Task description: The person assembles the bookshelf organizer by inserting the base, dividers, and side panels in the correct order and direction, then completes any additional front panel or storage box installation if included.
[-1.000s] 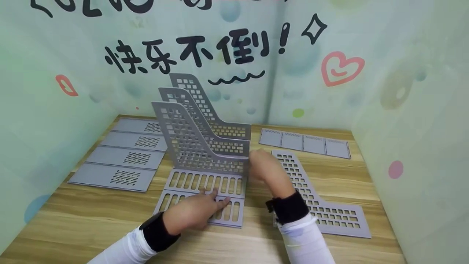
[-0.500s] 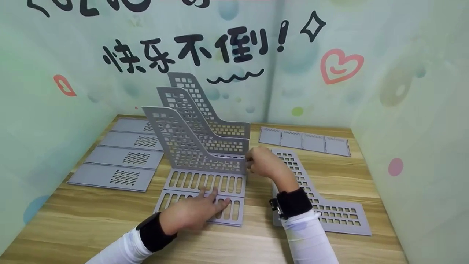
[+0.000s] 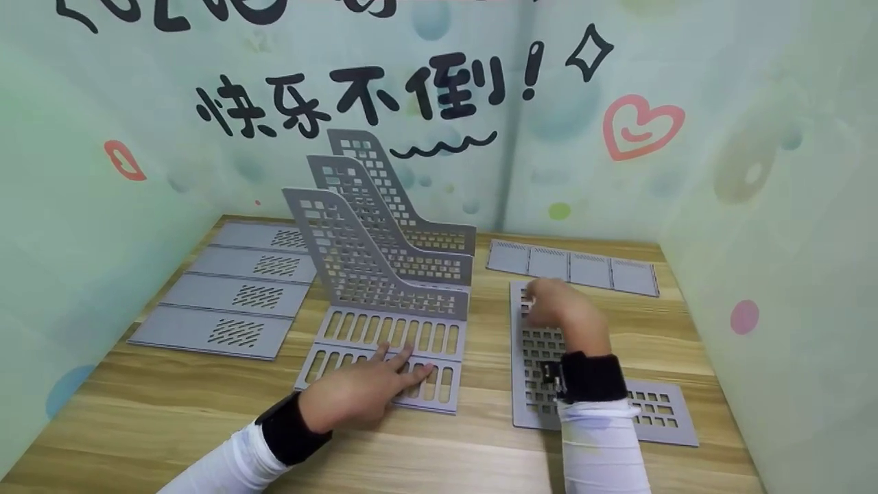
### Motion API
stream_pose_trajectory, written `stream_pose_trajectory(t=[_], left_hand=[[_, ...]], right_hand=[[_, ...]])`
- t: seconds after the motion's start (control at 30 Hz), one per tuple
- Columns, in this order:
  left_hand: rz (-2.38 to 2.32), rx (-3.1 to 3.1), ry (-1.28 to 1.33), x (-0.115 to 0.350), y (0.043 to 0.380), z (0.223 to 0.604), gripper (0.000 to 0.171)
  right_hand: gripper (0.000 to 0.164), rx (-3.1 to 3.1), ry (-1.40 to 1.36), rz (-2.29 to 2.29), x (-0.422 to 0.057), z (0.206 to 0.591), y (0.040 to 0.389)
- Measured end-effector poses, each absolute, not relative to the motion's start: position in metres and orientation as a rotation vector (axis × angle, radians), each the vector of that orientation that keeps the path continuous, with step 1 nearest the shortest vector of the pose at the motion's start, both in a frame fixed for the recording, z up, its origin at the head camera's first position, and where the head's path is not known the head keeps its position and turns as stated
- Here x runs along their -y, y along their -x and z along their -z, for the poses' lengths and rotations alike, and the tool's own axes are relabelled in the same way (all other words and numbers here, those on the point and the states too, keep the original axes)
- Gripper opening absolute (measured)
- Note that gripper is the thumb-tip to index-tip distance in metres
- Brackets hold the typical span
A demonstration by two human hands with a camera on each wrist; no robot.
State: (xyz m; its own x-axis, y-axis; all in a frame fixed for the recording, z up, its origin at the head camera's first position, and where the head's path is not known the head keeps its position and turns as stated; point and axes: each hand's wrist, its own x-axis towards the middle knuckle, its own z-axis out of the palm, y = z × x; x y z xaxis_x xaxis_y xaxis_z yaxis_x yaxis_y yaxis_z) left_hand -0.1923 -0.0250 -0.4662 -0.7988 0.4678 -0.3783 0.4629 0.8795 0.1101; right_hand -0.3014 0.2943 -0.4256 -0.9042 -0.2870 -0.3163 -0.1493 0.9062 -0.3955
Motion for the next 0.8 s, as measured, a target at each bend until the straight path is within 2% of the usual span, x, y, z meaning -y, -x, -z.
stream_pose_trajectory(t=[0.13, 0.23, 0.27, 0.4, 0.53, 0.67, 0.8], left_hand=[[0.039, -2.667, -0.632, 0.021, 0.196, 0.465, 0.094], [0.049, -2.667, -0.579, 0.02, 0.198, 0.466, 0.094], [0.043, -2.669, -0.558, 0.02, 0.199, 0.467, 0.093], [0.064, -2.692, -0.492, 0.019, 0.2, 0.472, 0.092], [0.084, -2.704, -0.445, 0.02, 0.203, 0.473, 0.087], [0.035, -2.692, -0.435, 0.023, 0.205, 0.471, 0.09], [-0.028, -2.659, -0.426, 0.025, 0.205, 0.471, 0.094]], right_hand=[[0.097, -2.631, 0.066, 0.519, -0.318, 0.429, 0.3], [0.118, -2.549, -0.047, 0.621, -0.329, 0.435, 0.3], [0.12, -2.518, -0.082, 0.652, -0.331, 0.438, 0.3], [0.118, -2.463, -0.147, 0.65, -0.338, 0.448, 0.302], [0.102, -2.493, -0.116, 0.597, -0.341, 0.454, 0.307], [0.09, -2.515, -0.118, 0.638, -0.347, 0.455, 0.31], [0.103, -2.553, -0.057, 0.681, -0.352, 0.449, 0.309]])
